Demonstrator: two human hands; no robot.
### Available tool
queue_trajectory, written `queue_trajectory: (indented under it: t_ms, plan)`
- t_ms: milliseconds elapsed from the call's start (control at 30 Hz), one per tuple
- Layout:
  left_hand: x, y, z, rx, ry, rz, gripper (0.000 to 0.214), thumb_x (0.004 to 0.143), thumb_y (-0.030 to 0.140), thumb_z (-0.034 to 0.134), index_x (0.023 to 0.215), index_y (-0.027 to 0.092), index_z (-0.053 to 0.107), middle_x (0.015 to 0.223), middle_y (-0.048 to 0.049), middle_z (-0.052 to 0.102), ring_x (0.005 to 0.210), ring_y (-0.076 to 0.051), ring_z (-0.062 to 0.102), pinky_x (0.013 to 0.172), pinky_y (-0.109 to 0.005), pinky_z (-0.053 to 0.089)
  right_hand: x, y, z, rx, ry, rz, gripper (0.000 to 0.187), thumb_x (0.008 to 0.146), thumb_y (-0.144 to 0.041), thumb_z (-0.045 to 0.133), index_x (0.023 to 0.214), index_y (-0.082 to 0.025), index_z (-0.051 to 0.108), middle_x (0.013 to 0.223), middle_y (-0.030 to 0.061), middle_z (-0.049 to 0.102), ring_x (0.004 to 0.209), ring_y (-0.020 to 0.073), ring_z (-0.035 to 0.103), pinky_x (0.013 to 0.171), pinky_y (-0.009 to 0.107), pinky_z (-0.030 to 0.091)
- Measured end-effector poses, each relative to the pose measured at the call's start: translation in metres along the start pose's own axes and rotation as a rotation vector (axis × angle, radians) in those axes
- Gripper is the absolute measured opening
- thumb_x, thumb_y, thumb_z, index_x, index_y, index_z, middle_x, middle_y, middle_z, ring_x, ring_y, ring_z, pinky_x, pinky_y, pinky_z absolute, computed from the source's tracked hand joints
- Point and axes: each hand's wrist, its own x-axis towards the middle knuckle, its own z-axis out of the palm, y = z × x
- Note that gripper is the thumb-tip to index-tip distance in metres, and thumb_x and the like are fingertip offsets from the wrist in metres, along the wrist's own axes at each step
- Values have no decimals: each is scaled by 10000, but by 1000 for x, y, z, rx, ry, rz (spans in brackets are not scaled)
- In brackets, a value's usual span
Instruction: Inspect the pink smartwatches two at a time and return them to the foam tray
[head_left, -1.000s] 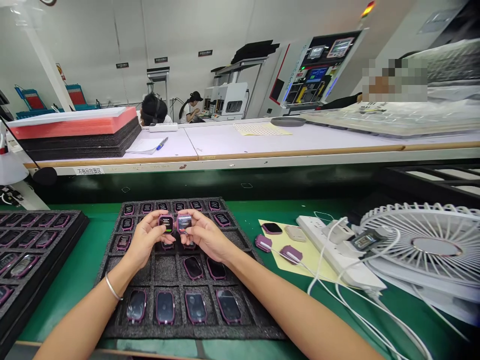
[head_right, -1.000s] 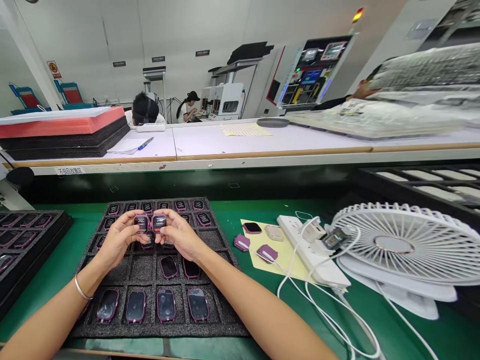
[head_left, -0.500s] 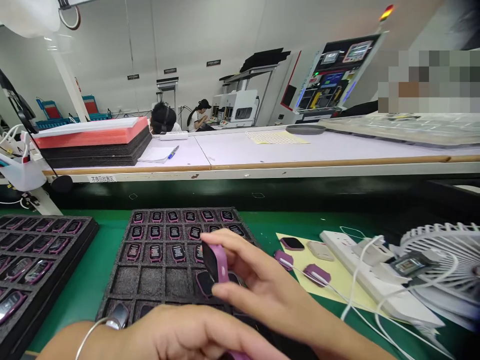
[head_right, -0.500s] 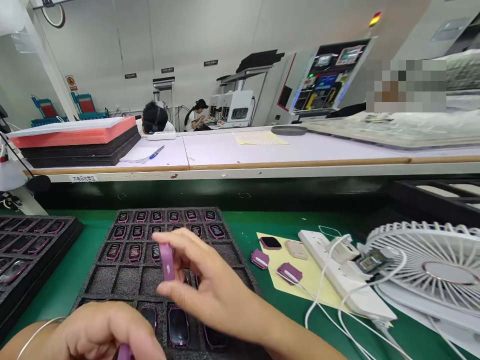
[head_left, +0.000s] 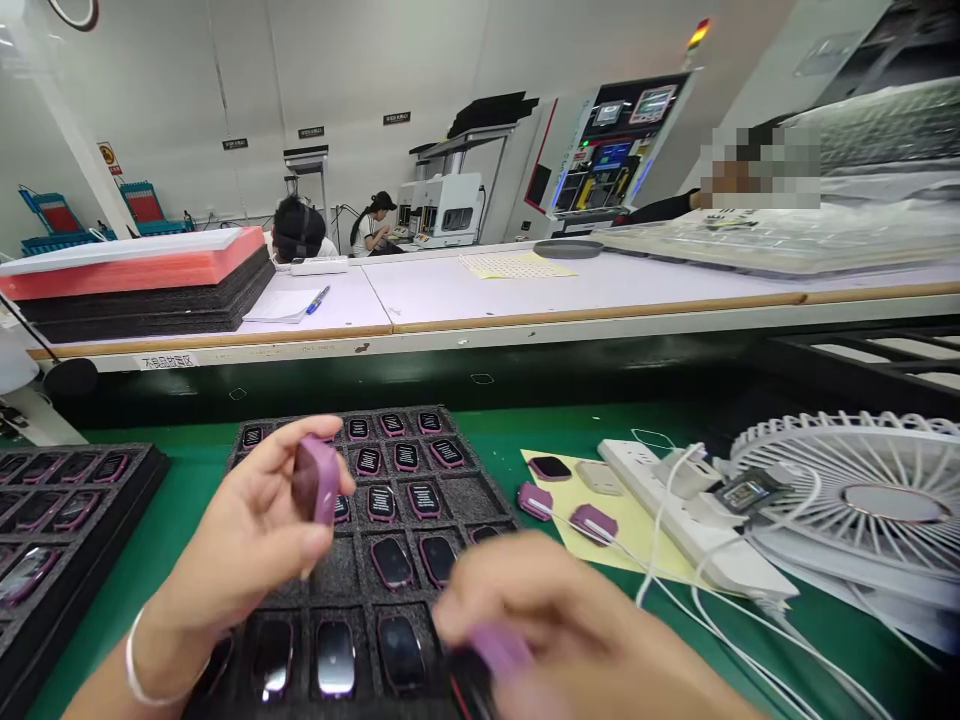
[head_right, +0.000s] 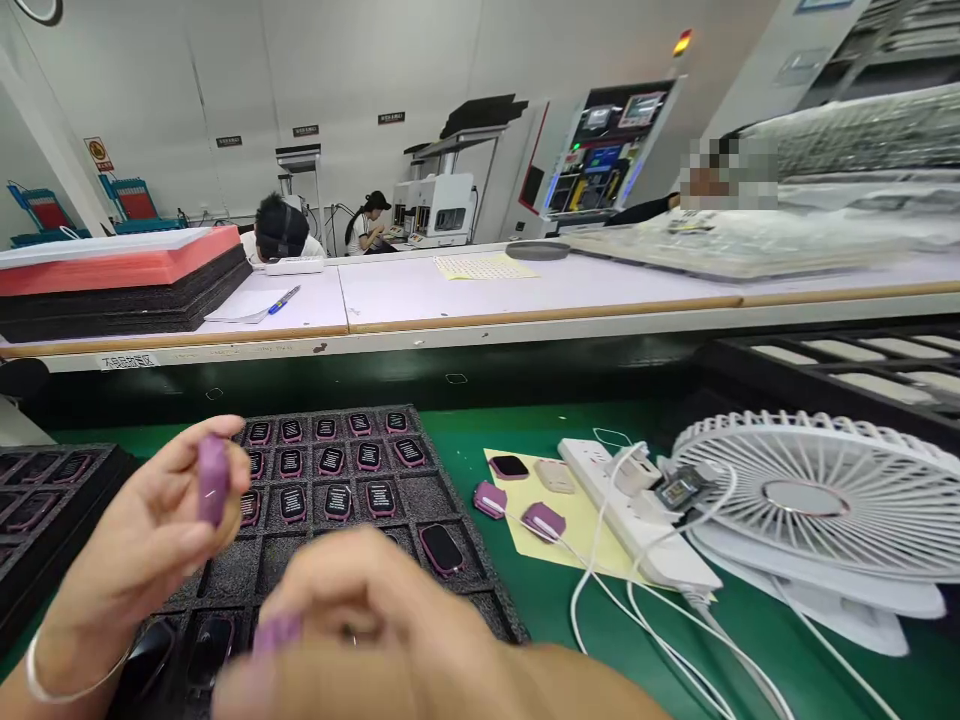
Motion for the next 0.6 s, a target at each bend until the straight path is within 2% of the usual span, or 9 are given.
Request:
queue_trajectory:
  t_ms: [67,133,267,400,600]
  plan:
    - [18,-15,-4,97,112,22,559,693,198,807,1214,265,613,944,-36,651,693,-107,579,545,-168,455,23,10,-4,161,97,21,532,782,-314,785,1289,-350,630,1099,87,675,754,207,686,642,298,592]
    - [34,-31,-9,172,195,29,559,689,170,789,1207,230,587,1005,-50,656,826,-140,603,662,-196,492,48,26,-12,362,271,77,570,817,-289,758,1350,-321,558,1122,75,672,722,176,680,684,334,591]
    - [55,-57,-22,244,266,29,545,644,140,782,1148,196,583,1027,-46,645,832,-132,594,706,-209,485,83,68,-36,691,366,284,455,763,-151,761,1187,-208,608,1067,88,709,810,172,708,780,307,566]
    - [60,-67,-31,210,259,-27,569,654,156,768,1183,200,560,1039,-38,641,723,-108,607,651,-223,492,92,98,-48,764,401,372,275,859,-238,673,1122,-186,612,1003,107,732,725,182,707,679,301,549]
    - [61,-64,-34,17,270,-96,579,747,316,724,1273,169,534,958,-37,646,665,-139,675,644,-269,524,92,107,-45,756,422,359,170,927,-314,585,1033,-187,626,898,88,734,603,146,645,587,269,508]
